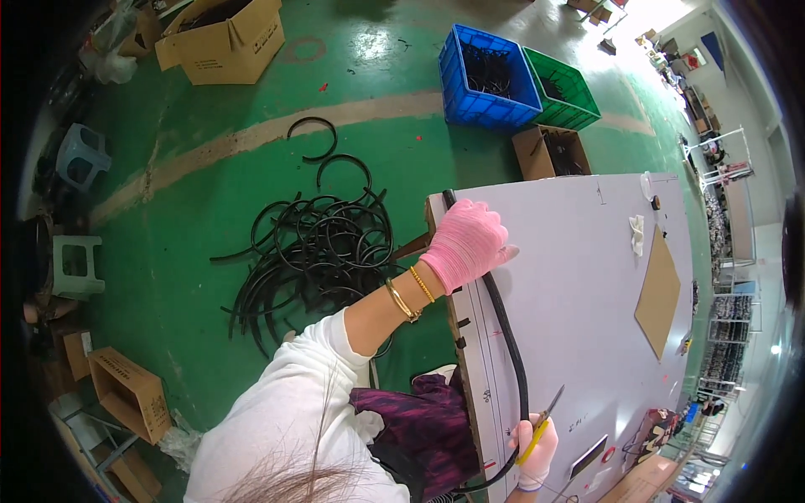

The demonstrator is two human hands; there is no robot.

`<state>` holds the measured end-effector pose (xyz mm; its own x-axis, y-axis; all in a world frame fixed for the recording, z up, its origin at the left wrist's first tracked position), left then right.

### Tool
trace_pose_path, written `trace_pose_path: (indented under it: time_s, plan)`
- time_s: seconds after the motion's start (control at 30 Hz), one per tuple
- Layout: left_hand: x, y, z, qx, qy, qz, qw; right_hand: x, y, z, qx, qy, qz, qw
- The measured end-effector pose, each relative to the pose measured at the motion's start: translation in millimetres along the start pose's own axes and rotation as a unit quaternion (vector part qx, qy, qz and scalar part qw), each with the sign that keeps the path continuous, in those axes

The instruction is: Cutting black rubber cables to a specific length using a pair of scissors on a workbench.

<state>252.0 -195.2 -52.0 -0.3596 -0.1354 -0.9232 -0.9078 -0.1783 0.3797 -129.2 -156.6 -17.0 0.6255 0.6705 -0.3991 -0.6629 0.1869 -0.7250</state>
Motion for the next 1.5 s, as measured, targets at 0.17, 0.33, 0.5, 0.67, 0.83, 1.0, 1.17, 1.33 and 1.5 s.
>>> trace_pose_path:
  time_s: [0.17, 0.33, 0.5, 0.67, 0.83, 1.0, 1.17, 1.33, 1.5]
  plan:
    - [-1.1, 0.3, -0.4, 0.005, 0.0, -0.006, 1.0, -0.7, 2.4, -1.1, -0.011, -0.006, 0.005, 1.0]
    - [-0.1, -1.9, -0.2, 0.012, 0.009, -0.004, 1.0, 1.5, -2.0, -1.5, -0.012, -0.013, 0.011, 1.0]
    - [-2.2, -3.0, 2.0, 0.019, 0.005, -0.006, 1.0, 4.4, -1.4, 2.3, -0.021, -0.012, 0.013, 1.0]
    - [-2.1, 2.4, -1.7, 0.009, 0.0, -0.026, 1.0, 3.5, -0.5, 8.8, -0.02, -0.004, 0.014, 1.0]
    - [-10.0, 3.4, -2.3, -0.031, 0.011, -0.116, 0.993, 20.6, -10.2, 25.9, 0.027, -0.036, -0.036, 0.998]
    - [7.4, -15.7, -17.0, -0.015, -0.004, -0.164, 0.986, 35.9, 7.1, 54.1, 0.021, -0.061, -0.116, 0.991]
    - [11.5, -21.6, -17.9, 0.006, -0.01, -0.2, 0.98, 13.4, 63.6, 111.5, 0.073, -0.023, -0.219, 0.973]
    - [19.9, -29.8, -26.0, 0.02, -0.012, -0.216, 0.976, -16.4, 82.0, 118.8, 0.08, -0.012, -0.195, 0.978]
    - [21.6, -34.1, -30.6, 0.032, -0.023, -0.232, 0.972, -48.7, 91.0, 120.4, 0.091, -0.048, -0.108, 0.989]
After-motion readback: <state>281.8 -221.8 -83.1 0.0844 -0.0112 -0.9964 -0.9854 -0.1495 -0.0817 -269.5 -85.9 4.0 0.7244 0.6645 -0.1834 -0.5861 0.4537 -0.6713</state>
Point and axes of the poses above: each hand's wrist, its own z-axis away from the middle knuckle, its own x-axis out of the palm, y = z × x, the point moved 5 cm from there along -z, towards the middle knuckle, and after that the axes turned 15 degrees about -y, right-handed, at the moved point
